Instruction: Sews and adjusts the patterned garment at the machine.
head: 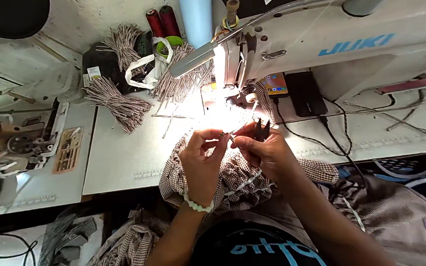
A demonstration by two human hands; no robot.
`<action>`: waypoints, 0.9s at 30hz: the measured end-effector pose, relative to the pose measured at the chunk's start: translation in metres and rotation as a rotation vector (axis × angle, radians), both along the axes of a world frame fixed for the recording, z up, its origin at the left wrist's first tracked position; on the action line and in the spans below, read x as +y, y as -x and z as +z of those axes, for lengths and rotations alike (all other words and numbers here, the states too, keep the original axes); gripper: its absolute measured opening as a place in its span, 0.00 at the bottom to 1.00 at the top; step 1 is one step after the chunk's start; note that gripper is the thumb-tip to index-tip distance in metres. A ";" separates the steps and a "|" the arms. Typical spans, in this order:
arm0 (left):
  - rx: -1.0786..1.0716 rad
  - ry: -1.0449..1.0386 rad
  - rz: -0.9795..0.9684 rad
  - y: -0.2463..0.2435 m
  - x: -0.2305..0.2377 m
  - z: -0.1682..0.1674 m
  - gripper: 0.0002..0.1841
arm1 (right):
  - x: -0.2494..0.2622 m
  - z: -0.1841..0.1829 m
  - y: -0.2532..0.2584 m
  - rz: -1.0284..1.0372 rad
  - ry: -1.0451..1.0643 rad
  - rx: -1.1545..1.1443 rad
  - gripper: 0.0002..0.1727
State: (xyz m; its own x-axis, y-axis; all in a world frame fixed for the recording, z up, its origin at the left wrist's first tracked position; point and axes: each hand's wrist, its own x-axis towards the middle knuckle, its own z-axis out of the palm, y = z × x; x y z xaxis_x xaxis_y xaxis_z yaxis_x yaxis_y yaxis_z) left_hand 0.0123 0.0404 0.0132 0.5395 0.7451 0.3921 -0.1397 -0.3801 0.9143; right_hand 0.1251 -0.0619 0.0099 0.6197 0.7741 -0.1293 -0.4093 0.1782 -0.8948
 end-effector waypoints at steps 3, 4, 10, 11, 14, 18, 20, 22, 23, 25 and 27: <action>0.020 -0.248 0.039 0.001 -0.001 -0.007 0.07 | 0.001 -0.001 0.001 -0.047 0.025 -0.032 0.05; 0.035 -0.314 0.053 0.002 0.001 -0.008 0.06 | 0.001 -0.004 0.001 -0.090 0.044 -0.141 0.03; 0.106 -0.228 0.051 0.009 0.008 0.000 0.06 | -0.012 -0.024 0.001 -0.522 0.101 -1.083 0.11; 0.102 -0.164 0.039 0.008 0.008 0.003 0.07 | -0.014 -0.022 0.001 -0.514 0.062 -1.173 0.10; 0.053 0.129 -0.034 0.006 0.006 0.011 0.08 | -0.016 -0.019 0.003 -0.391 0.068 -1.306 0.11; -0.027 0.446 -0.086 0.005 0.004 0.015 0.10 | -0.010 -0.019 -0.001 -0.268 0.084 -1.283 0.14; -0.047 0.510 -0.049 0.006 0.004 0.016 0.11 | -0.009 -0.018 -0.002 -0.193 0.059 -1.191 0.13; -0.057 0.537 -0.009 0.007 0.005 0.018 0.12 | -0.008 -0.019 -0.001 -0.146 0.072 -1.168 0.11; -0.063 0.549 0.010 0.008 0.006 0.018 0.14 | -0.007 -0.020 0.000 -0.137 0.088 -1.176 0.09; -0.058 0.498 0.070 0.009 0.008 0.015 0.18 | -0.005 -0.022 0.002 -0.163 0.118 -1.219 0.08; 0.036 0.195 0.191 0.014 0.012 0.007 0.21 | -0.004 -0.023 0.003 -0.229 0.165 -1.301 0.08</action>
State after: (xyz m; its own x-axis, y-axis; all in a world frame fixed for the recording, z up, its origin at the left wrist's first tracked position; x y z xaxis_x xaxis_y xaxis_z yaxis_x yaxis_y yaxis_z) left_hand -0.0014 0.0523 0.0200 0.3934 0.8942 0.2138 -0.0483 -0.2122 0.9760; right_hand 0.1221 -0.0657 -0.0127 0.4764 0.6689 0.5707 0.7790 -0.0202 -0.6267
